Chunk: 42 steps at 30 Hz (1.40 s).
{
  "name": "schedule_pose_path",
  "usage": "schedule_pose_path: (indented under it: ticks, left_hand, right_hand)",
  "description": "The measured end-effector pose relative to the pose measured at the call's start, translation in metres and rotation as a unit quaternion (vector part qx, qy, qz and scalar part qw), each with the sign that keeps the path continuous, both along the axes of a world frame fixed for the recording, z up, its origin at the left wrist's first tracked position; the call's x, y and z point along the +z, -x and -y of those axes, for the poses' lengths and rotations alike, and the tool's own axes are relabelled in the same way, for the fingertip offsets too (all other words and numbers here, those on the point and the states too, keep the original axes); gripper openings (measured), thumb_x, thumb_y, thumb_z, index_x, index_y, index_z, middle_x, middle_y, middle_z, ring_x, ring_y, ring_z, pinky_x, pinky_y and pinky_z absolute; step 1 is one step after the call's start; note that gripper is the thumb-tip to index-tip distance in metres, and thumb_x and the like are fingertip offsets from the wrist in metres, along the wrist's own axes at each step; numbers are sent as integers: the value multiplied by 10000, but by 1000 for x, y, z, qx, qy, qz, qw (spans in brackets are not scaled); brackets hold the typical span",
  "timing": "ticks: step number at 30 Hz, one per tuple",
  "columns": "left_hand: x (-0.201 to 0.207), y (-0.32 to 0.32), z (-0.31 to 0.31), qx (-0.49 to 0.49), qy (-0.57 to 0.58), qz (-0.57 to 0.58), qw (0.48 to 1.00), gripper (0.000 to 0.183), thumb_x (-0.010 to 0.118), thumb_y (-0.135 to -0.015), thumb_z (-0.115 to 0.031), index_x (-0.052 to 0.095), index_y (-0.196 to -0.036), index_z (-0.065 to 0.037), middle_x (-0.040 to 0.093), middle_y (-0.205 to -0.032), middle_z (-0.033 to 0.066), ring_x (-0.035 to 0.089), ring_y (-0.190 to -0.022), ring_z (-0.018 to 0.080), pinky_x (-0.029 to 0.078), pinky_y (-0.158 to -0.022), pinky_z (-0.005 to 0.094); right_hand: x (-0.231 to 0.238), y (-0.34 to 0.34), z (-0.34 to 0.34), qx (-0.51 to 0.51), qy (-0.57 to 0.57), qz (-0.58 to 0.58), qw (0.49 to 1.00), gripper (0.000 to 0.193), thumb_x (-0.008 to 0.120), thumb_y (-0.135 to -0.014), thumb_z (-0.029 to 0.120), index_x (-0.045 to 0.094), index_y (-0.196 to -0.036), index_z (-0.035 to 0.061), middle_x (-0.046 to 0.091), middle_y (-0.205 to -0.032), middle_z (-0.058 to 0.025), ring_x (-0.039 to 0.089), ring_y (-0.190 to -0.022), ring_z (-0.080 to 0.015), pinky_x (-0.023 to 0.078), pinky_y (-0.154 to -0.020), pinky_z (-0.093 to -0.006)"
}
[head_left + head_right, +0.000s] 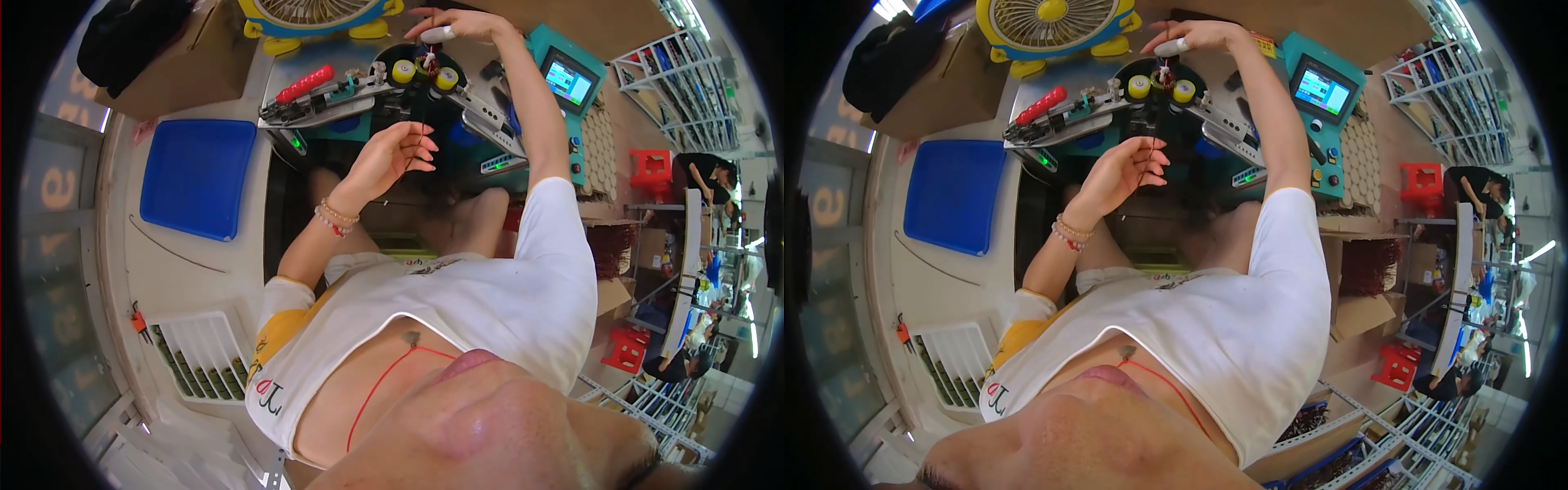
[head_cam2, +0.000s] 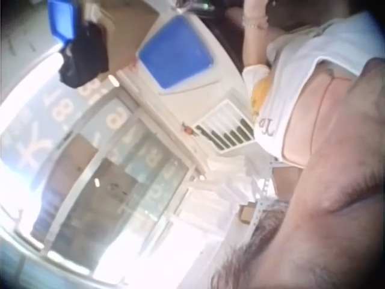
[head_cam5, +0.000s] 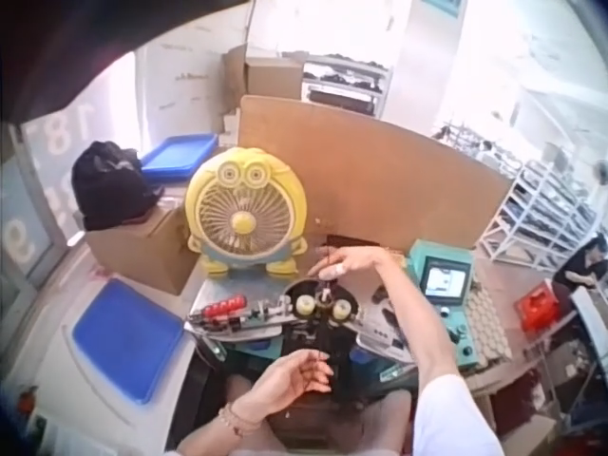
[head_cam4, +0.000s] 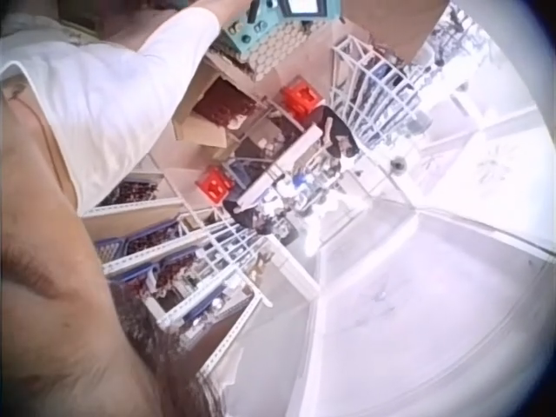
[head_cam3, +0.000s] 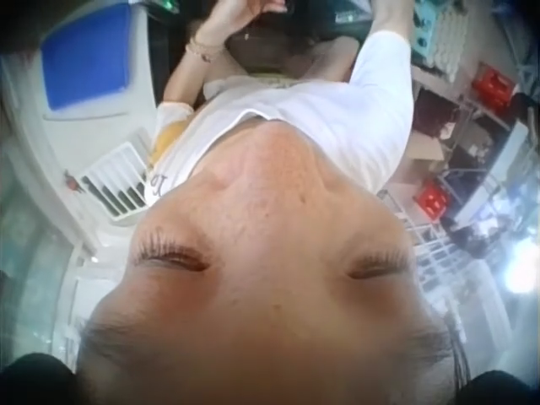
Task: The person processes and assembles electrical wires and connectors using a specialized wire processing machine and pliers.
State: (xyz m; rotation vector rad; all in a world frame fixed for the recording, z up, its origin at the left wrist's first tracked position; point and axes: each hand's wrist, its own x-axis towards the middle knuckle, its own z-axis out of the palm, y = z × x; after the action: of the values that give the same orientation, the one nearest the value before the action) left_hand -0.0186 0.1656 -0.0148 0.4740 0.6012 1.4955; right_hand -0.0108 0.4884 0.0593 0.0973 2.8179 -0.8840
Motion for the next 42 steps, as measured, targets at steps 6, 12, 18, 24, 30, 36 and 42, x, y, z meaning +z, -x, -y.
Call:
schedule_pose_path:
  ticks: [6,12,18,24,30,36,42]
  left_hand:
    - [-75,5,-32,134,119,-310,934,338,455,-1015,-140,470,-1332,-25,589,-1167,79,567,-1056,155,483,-859,309]
    - [-120,30,-86,312,-83,-616,719,445,613,-875,-172,516,-1287,-37,595,-1184,210,538,-1138,405,409,-999,423]
    - [-107,-7,-48,348,-59,-591,725,316,583,-822,-65,521,-1128,-15,575,-805,127,589,-791,334,435,-914,467]
    - [0,-38,-34,202,93,-121,967,250,603,-851,-80,555,-1089,-21,577,-807,2,499,-699,78,413,-691,236]
    - [22,-14,-21,139,99,-68,983,196,509,-919,-130,559,-1069,-13,633,-897,53,524,-740,99,442,-745,254]
    - [-21,3,-27,89,69,-9,994,278,400,-1004,-184,567,-1121,5,636,-992,102,597,-902,180,484,-869,319]
    - [-107,20,-66,242,65,-412,876,373,538,-948,-175,515,-1269,15,589,-1217,179,573,-1117,293,446,-935,336]
  right_hand:
    - [44,-21,-5,150,-180,-47,971,642,662,-878,349,439,-1370,2,690,-1019,-199,684,-917,-285,556,-782,-352]
    - [26,-115,150,16,-292,-117,949,684,662,-771,75,451,-1397,252,558,-945,-112,613,-890,-328,517,-695,-408]
    - [-9,-107,162,-31,-415,-287,863,244,618,-793,104,631,-1037,91,650,-931,-94,663,-822,-251,539,-646,-337]
    - [50,-28,19,-95,79,122,985,855,769,-740,436,426,-1416,39,452,-1414,-202,458,-1283,-326,395,-1054,-412]
    - [6,-16,10,-1,-36,-41,999,344,583,-903,139,671,-1232,191,573,-1340,-33,400,-1342,-223,282,-1134,-372]
    - [10,1,-14,47,42,53,997,345,592,-941,326,671,-1234,162,468,-1455,-47,233,-1459,-226,232,-1163,-362]
    - [121,-47,65,34,-148,38,988,560,675,-851,403,598,-1261,29,548,-1308,-202,526,-1182,-315,459,-927,-398]
